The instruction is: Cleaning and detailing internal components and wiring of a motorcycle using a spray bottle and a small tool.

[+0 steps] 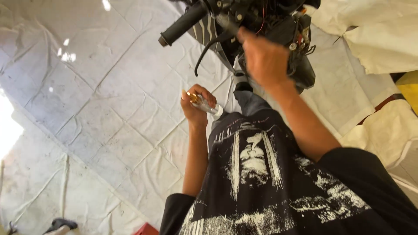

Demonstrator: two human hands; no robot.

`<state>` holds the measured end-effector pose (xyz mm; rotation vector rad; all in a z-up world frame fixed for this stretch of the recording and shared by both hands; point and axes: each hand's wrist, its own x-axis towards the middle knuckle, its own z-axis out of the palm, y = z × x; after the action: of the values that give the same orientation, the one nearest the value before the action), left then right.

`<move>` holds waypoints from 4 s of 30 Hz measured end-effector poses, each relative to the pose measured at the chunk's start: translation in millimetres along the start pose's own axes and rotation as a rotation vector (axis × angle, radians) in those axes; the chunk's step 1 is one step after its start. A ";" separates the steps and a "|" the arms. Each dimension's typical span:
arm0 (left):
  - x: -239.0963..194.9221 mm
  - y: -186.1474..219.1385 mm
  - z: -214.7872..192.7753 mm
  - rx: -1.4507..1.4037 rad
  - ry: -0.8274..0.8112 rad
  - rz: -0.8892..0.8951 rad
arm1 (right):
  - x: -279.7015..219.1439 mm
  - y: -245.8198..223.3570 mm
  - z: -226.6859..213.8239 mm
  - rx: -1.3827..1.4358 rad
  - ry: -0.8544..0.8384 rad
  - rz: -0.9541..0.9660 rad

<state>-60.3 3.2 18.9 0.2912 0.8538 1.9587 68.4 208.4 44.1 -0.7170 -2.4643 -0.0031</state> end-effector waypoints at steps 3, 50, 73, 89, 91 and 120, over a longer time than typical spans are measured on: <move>6.2 -17.7 -20.3 0.179 0.105 0.066 | -29.8 -27.3 20.0 0.114 -0.044 0.148; -95.8 17.1 -15.6 0.702 0.057 0.097 | -45.9 -30.5 -0.4 0.144 0.030 0.345; -107.5 8.9 -19.1 0.715 0.168 0.138 | -51.0 -53.3 9.7 0.194 0.060 0.154; -113.5 0.5 -10.7 0.686 0.149 0.140 | -56.8 -86.4 9.9 0.299 0.006 0.242; -107.2 3.3 -10.8 0.681 0.143 0.140 | -49.1 -75.6 4.0 0.229 0.001 0.155; -79.8 2.7 2.7 0.613 0.209 0.087 | -3.2 2.9 -38.8 0.065 0.107 0.269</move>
<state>-18.9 -63.5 33.8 0.4888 1.5989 1.7819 92.4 203.3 74.6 -0.9872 -2.2393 0.1365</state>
